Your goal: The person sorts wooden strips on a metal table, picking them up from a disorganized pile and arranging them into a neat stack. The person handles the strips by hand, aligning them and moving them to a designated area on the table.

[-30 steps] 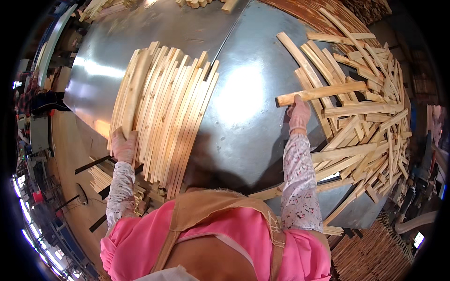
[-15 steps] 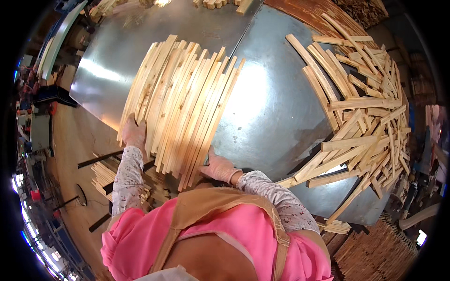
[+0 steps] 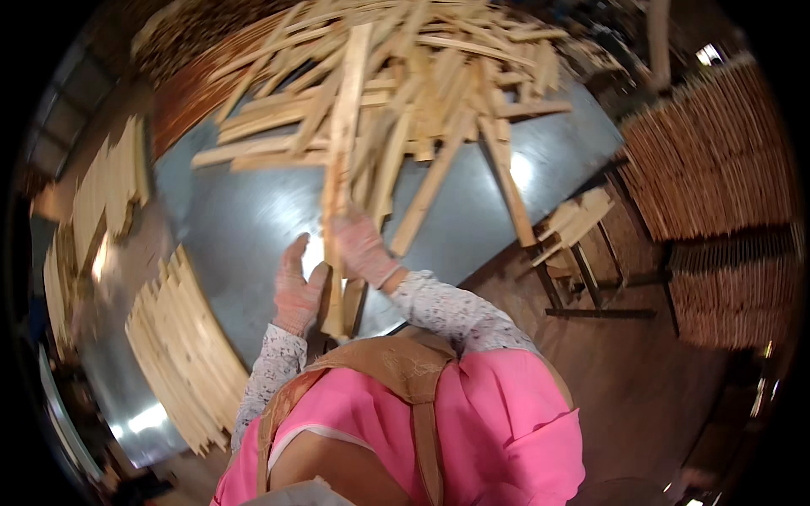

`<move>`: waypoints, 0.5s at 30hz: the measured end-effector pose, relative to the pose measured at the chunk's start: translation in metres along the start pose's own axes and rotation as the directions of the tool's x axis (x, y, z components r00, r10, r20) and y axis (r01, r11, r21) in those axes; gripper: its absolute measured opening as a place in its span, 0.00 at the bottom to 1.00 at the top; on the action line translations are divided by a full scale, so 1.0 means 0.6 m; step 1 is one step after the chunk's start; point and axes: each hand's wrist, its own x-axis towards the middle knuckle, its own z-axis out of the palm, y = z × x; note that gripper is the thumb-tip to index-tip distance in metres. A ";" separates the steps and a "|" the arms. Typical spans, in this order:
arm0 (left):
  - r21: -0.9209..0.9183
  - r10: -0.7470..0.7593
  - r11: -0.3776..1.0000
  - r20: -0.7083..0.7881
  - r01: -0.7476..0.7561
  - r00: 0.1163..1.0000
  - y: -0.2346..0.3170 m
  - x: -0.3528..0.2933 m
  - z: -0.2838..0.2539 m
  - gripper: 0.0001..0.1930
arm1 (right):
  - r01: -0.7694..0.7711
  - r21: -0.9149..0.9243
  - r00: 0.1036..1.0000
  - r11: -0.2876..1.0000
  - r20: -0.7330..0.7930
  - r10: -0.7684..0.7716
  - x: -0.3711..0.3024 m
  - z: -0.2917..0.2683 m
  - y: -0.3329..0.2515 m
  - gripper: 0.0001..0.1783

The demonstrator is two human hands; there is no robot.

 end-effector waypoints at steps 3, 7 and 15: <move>0.331 0.204 0.930 -0.099 -0.161 0.974 0.049 0.122 0.133 0.34 | -0.016 -0.501 0.939 0.865 -0.305 -0.160 -0.073 -0.249 0.276 0.18; 0.377 0.009 0.926 -0.107 0.032 0.994 -0.011 0.260 0.218 0.43 | -0.749 -0.204 0.622 0.631 -0.545 0.562 -0.273 -0.523 0.565 0.20; 0.492 -0.400 0.783 -0.067 0.379 0.914 -0.064 0.307 0.271 0.43 | -0.874 0.469 -0.180 0.131 -0.562 0.808 -0.596 -0.684 1.015 0.28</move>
